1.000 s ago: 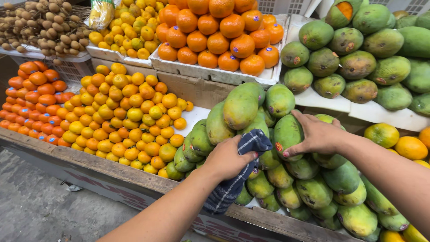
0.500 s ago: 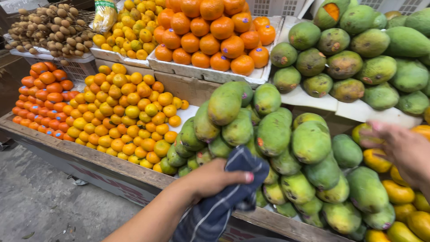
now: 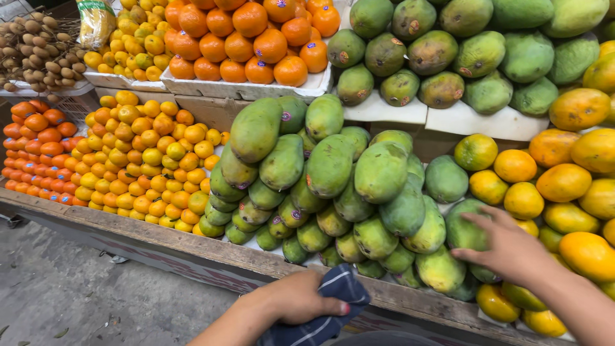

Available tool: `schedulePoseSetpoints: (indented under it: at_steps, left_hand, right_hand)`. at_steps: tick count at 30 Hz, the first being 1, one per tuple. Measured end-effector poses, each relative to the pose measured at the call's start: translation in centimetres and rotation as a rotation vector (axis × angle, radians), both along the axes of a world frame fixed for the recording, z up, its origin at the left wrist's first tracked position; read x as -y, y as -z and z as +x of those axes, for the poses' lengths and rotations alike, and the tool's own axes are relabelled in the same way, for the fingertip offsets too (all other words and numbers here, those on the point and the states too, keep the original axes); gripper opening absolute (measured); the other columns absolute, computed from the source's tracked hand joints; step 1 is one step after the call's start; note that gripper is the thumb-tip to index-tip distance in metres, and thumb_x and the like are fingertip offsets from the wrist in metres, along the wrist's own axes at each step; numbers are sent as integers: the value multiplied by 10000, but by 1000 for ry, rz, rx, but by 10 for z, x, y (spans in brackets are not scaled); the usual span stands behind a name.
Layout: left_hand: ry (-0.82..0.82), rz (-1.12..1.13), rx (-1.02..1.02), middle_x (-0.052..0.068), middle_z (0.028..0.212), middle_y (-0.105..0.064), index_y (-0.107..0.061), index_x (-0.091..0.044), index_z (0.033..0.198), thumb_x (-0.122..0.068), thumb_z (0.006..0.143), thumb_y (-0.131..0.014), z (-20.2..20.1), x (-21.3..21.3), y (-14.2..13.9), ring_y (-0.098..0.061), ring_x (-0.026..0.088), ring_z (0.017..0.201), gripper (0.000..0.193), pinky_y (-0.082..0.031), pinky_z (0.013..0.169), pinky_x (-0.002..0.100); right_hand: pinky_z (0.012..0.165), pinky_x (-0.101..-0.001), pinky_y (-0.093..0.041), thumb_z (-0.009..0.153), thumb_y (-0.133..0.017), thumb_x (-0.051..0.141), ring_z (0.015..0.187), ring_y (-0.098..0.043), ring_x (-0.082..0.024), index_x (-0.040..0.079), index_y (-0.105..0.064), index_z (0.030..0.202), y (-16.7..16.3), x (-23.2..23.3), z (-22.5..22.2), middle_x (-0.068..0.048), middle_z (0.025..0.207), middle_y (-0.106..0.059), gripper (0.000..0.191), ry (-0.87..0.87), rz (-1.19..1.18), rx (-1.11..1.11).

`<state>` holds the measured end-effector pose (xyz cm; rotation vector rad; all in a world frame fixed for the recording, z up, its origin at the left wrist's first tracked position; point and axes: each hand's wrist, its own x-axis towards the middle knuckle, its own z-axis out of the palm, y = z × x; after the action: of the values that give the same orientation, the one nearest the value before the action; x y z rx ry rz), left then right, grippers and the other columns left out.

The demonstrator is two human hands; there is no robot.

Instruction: The person wipes several mangoes and oranges with a cloth at a fruit stall. They pick up each fruit, rub it with the cloth, and place it back on the display. The person also briefly handles a grape and adjusts the cloth during the task.

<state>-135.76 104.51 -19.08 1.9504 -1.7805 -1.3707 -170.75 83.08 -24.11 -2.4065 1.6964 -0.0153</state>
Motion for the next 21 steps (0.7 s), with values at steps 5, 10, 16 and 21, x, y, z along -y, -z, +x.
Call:
schedulePoseSetpoints:
  at_steps: [5, 10, 16, 21]
  left_hand:
    - [80, -79, 36, 207, 1133, -738, -711, -75, 1225, -556, 812, -726, -35, 18, -11, -706, 334, 1070, 635, -527, 952, 409]
    - [-46, -51, -124, 147, 1060, -788, -750, -68, 1176, -479, 819, -751, -44, 30, -16, -756, 259, 978, 543, -568, 893, 355]
    - [-418, 202, -621, 87, 935, -794, -712, -52, 1188, -322, 846, -772, -43, 41, -69, -748, 216, 812, 440, -613, 789, 386]
    - [-469, -433, -804, 76, 869, -790, -745, -3, 1116, -346, 896, -747, -69, 75, -128, -734, 188, 725, 408, -603, 691, 361]
  right_hand:
    - [1184, -454, -414, 813, -807, 500, 1408, -416, -509, 384, -225, 1617, -19, -2, 51, -136, 1734, -42, 1000, -9, 158, -361]
    - [1200, -474, -375, 813, -832, 475, 1428, -403, -464, 402, -360, 1544, -21, 19, 52, -123, 1711, -96, 873, -41, 166, -326]
    - [889, -621, -562, 873, -640, 317, 1152, -643, -374, 291, -575, 1488, -53, 45, -7, -283, 1393, -583, 618, 323, 858, 946]
    - [969, -605, -500, 948, -546, 540, 1240, -635, -369, 157, -562, 1463, -116, 16, -17, -118, 1412, -664, 641, 207, 942, 1737]
